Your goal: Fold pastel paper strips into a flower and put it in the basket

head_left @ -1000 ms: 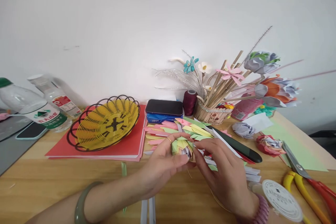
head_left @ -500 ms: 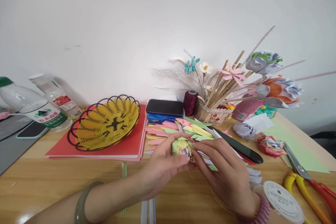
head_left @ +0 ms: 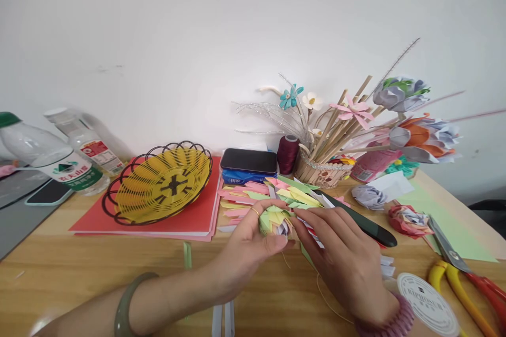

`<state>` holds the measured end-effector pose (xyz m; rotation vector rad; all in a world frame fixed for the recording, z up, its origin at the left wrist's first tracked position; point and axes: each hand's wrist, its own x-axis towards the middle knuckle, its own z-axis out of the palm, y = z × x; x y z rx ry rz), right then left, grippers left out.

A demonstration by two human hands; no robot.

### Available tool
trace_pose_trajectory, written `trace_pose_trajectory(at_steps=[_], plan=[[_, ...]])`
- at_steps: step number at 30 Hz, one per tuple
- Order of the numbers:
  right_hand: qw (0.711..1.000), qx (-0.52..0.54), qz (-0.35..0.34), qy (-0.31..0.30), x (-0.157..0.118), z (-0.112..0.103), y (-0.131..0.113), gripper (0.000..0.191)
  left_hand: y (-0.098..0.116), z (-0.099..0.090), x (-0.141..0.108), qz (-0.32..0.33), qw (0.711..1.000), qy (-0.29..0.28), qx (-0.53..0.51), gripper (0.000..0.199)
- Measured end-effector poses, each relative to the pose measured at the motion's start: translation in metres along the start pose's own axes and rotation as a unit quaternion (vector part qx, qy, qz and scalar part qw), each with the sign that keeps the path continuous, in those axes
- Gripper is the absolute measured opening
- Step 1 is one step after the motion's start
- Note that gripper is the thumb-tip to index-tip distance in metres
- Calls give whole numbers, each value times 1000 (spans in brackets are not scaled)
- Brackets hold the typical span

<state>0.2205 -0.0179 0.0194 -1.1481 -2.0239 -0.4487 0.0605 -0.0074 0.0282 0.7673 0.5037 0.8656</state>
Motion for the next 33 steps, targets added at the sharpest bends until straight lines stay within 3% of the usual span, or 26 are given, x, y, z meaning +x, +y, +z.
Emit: trace_pose_trajectory(at_steps=[9,24,33], plan=[[997,65,49,13,2,5,-6,9,-5,-6,1,6,999,8,35,37],[998,55,36,10,0,6,-3,6,-6,-4,1,11,1000,5,14,37],[999,37,-3,-3,-6,7,-1,16,-5,-5,1,5,1000,10,8,36]])
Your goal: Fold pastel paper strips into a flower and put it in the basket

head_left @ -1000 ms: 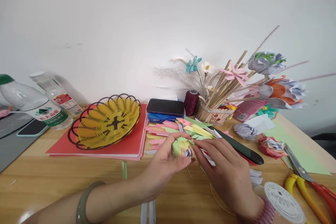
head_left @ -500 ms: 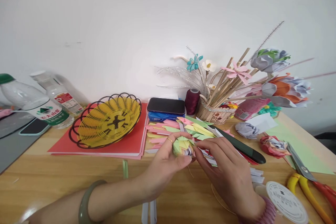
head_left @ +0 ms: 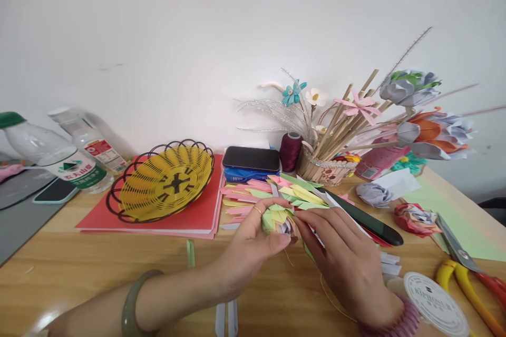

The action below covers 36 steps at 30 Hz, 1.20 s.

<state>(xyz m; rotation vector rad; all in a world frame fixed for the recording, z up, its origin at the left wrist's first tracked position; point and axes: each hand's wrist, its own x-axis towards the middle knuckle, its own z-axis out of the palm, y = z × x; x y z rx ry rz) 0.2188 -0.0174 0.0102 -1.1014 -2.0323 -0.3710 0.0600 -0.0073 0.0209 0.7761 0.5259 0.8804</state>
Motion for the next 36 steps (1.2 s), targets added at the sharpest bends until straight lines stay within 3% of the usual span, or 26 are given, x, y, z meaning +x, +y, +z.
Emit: trace_pose_trajectory(at_steps=[8,18,36], plan=[[999,-18,-9,-49,-8,2,5,22,0,2,1,-10,1000,-1,-9,38],[995,-86,-19,41,4,0,1,16,4,4,1,10,999,-1,-31,31],[999,-27,12,23,3,-2,-1,14,0,1,-1,4,1000,-2,5,38]])
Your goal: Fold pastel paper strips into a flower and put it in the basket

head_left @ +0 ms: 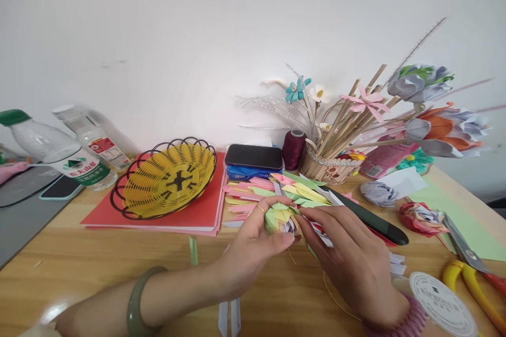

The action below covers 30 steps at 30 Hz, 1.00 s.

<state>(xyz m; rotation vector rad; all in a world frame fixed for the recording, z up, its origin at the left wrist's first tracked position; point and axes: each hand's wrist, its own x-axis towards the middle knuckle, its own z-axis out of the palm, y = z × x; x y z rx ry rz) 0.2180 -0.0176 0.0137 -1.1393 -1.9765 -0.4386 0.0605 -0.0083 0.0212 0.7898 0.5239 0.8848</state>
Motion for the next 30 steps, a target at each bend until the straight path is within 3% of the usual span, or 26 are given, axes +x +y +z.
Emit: trace_pose_trajectory(at_steps=[14,30], plan=[[997,67,46,5,6,0,-5,7,-1,0,-1,2,1000,-6,10,37],[998,1,-50,-43,-8,2,7,24,1,3,0,-15,1000,7,-26,37]])
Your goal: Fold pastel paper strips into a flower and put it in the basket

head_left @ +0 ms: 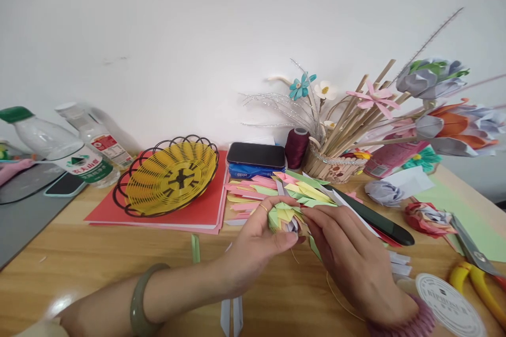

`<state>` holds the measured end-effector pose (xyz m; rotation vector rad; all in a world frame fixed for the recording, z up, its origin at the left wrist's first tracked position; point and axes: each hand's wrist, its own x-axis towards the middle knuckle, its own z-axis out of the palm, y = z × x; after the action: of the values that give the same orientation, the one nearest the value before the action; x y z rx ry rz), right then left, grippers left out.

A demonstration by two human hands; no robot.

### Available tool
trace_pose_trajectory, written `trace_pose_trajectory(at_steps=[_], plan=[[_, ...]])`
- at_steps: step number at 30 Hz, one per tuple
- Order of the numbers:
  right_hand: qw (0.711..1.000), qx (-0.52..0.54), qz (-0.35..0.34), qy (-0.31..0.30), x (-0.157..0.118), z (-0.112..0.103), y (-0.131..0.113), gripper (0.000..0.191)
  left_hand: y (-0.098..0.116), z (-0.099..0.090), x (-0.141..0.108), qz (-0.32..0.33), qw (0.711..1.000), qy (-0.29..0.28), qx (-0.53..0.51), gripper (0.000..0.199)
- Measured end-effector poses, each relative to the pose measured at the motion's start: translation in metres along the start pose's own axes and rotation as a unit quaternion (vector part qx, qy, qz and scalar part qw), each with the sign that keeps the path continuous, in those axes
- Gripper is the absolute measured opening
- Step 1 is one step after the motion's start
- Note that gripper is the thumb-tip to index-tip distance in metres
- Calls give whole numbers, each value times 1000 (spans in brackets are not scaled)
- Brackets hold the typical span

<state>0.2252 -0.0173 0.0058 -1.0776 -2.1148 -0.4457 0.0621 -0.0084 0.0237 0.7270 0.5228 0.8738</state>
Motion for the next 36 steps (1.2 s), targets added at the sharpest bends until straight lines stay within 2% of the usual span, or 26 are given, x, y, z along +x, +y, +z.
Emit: trace_pose_trajectory(at_steps=[3,8,11,23,36], plan=[[1000,0,4,4,1,0,-1,24,0,1,0,-2,1000,3,-10,37],[997,25,63,39,10,-1,-4,11,1,0,0,-1,1000,7,-13,36],[996,17,75,49,12,-1,-4,10,0,-1,1,-1,1000,6,-17,35],[999,-31,31,15,13,-5,-2,7,-3,-3,1,5,1000,-14,18,36],[998,-44,35,1,12,-4,-3,7,-4,-6,0,2,1000,-17,26,38]])
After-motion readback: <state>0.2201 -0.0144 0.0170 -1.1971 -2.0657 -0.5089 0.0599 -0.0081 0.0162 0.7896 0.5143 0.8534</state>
